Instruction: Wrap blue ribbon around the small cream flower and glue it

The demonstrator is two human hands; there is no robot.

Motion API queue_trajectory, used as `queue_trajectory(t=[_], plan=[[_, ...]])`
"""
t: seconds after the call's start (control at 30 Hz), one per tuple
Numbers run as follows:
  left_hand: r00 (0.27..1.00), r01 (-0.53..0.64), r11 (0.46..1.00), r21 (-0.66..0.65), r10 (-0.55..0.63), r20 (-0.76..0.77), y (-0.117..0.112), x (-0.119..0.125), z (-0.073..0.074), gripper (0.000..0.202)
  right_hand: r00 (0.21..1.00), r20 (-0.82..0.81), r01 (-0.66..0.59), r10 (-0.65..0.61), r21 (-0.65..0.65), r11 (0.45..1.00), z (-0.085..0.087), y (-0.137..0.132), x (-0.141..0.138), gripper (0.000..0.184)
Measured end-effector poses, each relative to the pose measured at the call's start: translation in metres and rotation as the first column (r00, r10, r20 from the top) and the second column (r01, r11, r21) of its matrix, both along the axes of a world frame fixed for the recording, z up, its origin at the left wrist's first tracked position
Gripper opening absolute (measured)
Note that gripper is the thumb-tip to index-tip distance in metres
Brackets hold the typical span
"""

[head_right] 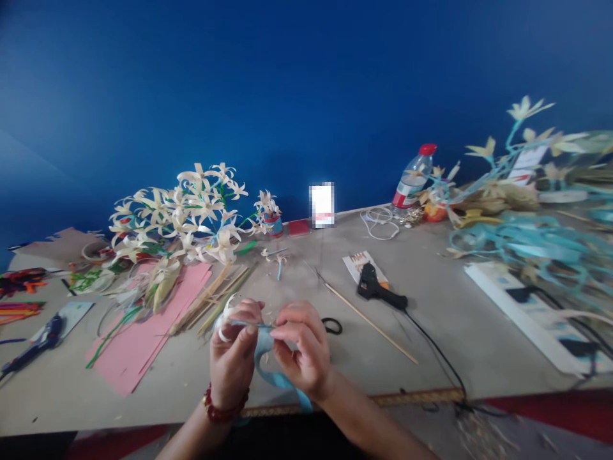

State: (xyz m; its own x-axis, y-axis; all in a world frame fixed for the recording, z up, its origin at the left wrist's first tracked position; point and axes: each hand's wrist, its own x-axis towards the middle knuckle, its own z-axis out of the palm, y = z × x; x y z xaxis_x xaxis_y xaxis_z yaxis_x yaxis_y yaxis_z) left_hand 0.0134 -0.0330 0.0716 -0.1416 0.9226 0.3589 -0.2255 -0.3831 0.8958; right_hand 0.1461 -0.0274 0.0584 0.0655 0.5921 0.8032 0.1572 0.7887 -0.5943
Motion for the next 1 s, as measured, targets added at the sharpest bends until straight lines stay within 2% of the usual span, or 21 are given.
queue_trajectory(t=[0.27, 0.53, 0.67, 1.0], plan=[[0.999, -0.003, 0.997, 0.082, 0.007, -0.054, 0.0010, -0.0018, -0.0011, 0.006, 1.000, -0.018, -0.023, 0.024, 0.037, 0.999, -0.0034, -0.0009, -0.0008, 0.016], [0.994, 0.037, 0.989, 0.140, -0.023, -0.102, 0.0034, -0.0056, -0.0020, 0.008, 1.000, -0.007, -0.014, 0.015, 0.079, 0.997, 0.0039, 0.0007, 0.0023, 0.013], [0.992, 0.052, 0.980, 0.190, -0.029, -0.125, 0.0058, -0.0057, -0.0014, 0.010, 1.000, -0.005, 0.007, -0.007, 0.056, 0.998, 0.0063, 0.0008, 0.0024, 0.015], [0.981, 0.049, 0.979, 0.197, -0.010, -0.196, 0.0092, -0.0061, -0.0020, 0.012, 0.999, 0.031, 0.001, -0.004, 0.096, 0.995, 0.0000, 0.0058, 0.0047, 0.020]])
